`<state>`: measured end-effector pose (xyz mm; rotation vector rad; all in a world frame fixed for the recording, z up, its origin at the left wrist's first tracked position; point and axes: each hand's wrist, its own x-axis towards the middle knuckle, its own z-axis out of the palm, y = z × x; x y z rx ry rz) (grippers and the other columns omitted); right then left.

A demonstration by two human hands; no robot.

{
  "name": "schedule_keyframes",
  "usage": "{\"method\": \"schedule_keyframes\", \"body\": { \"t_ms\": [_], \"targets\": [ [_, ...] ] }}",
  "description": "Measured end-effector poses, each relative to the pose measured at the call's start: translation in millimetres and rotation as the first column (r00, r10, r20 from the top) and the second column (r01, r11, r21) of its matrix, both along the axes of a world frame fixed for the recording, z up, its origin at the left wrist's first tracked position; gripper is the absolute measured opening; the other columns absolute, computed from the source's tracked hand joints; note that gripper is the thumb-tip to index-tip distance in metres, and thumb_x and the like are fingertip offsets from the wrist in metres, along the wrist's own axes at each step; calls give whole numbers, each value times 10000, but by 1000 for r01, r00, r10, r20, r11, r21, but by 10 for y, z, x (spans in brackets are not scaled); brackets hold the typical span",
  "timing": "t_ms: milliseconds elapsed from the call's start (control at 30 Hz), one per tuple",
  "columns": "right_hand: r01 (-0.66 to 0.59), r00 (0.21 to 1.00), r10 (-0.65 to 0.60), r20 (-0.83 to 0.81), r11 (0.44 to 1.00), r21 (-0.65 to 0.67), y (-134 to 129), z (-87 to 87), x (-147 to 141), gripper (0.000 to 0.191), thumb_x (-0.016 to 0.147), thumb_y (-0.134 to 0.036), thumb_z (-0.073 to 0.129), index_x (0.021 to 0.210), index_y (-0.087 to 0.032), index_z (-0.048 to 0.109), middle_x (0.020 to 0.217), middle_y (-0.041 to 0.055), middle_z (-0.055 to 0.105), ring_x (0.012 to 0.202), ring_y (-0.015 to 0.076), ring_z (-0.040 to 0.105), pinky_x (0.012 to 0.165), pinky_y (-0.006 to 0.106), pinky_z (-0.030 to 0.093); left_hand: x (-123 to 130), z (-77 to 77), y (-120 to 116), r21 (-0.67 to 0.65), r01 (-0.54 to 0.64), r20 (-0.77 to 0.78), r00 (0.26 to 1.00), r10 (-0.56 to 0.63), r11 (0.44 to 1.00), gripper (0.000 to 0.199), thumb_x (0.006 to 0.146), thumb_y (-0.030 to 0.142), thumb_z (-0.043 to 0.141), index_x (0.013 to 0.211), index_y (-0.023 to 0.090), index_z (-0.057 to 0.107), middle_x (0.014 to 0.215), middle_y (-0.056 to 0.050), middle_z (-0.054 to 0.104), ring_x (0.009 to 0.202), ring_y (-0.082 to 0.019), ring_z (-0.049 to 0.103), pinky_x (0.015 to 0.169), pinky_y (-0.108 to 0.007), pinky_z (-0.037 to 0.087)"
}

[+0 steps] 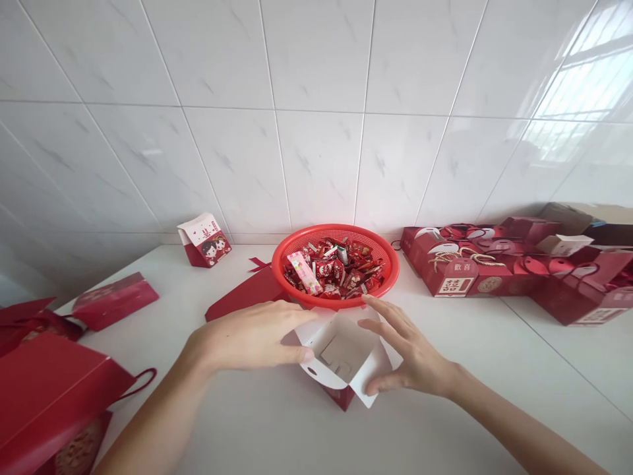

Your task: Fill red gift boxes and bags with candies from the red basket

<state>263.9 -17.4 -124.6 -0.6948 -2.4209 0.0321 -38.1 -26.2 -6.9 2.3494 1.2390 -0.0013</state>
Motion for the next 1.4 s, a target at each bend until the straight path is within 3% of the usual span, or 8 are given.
{"method": "schedule_keyframes", "body": {
  "t_ms": [267, 367, 533, 700, 900, 1033, 1167, 1400],
  "targets": [
    [-131, 975, 85, -207, 967, -218, 235, 415, -17, 722, 832, -740, 620, 1316, -204, 617, 1504, 216, 508, 1383, 337, 522, 1113, 494, 465, -52, 110, 98, 54, -3, 17, 1000, 2, 999, 508, 933, 496, 596, 1414, 335, 607, 1450, -15, 620, 1339, -295, 549, 1089, -366, 442],
    [-73, 921, -57, -386, 946, -315, 511, 588, -134, 408, 933, -561, 620, 1120, -206, 693, 1361, 165, 637, 1293, 299, 600, 1059, 455, 509, -88, 85, 260, 126, -23, 104, 994, 10, 992, 452, 955, 499, 546, 1332, 279, 665, 1387, -42, 664, 1280, -282, 590, 1081, -376, 456],
    [-134, 723, -321, -611, 803, -581, 1115, 633, -450, 317, 847, -499, 675, 909, -188, 684, 981, 91, 742, 844, 226, 713, 819, 390, 586, -60, -118, 722, 199, -140, 295, 952, 77, 970, 397, 949, 430, 510, 1194, 187, 708, 1219, -92, 727, 1108, -251, 673, 1012, -375, 514],
    [-145, 708, -445, -549, 669, -729, 1428, 502, -611, 226, 749, -384, 731, 828, -180, 674, 753, 34, 703, 685, 181, 676, 659, 315, 566, 155, -304, 1294, 297, -143, 10, 989, 147, 944, 559, 860, 364, 624, 1391, 192, 580, 1426, -141, 600, 1293, -316, 571, 1081, -419, 459],
    [-134, 762, -396, -513, 678, -722, 1411, 403, -576, 216, 749, -368, 711, 854, -181, 680, 887, 50, 725, 732, 182, 692, 655, 306, 574, 369, -378, 1622, 176, -190, -249, 941, 230, 966, 541, 779, 431, 739, 1255, 190, 648, 1259, -167, 677, 1150, -374, 645, 936, -419, 519],
    [-108, 785, -372, -495, 705, -701, 1427, 381, -588, 234, 771, -402, 674, 857, -184, 667, 860, 62, 720, 785, 215, 689, 653, 330, 575, 259, -463, 1631, 100, -179, 62, 983, 173, 979, 480, 811, 397, 740, 1242, 198, 671, 1281, -120, 699, 1227, -330, 614, 1043, -405, 470],
    [-119, 773, -382, -506, 696, -708, 1464, 333, -603, 305, 766, -399, 674, 979, -181, 658, 908, 89, 733, 848, 253, 721, 714, 382, 597, 177, -558, 1611, 44, -174, 496, 859, 130, 984, 453, 856, 414, 707, 1240, 177, 673, 1280, -103, 704, 1165, -276, 651, 1036, -380, 485],
    [-225, 713, -460, -529, 565, -794, 1419, 383, -611, 600, 715, -274, 611, 1307, -207, 538, 1194, 120, 690, 986, 234, 713, 821, 388, 595, 197, -575, 1608, 27, -172, 686, 720, 107, 985, 335, 768, 299, 793, 1078, 185, 738, 1178, -79, 742, 1110, -256, 670, 1011, -366, 494]
  ]
}}
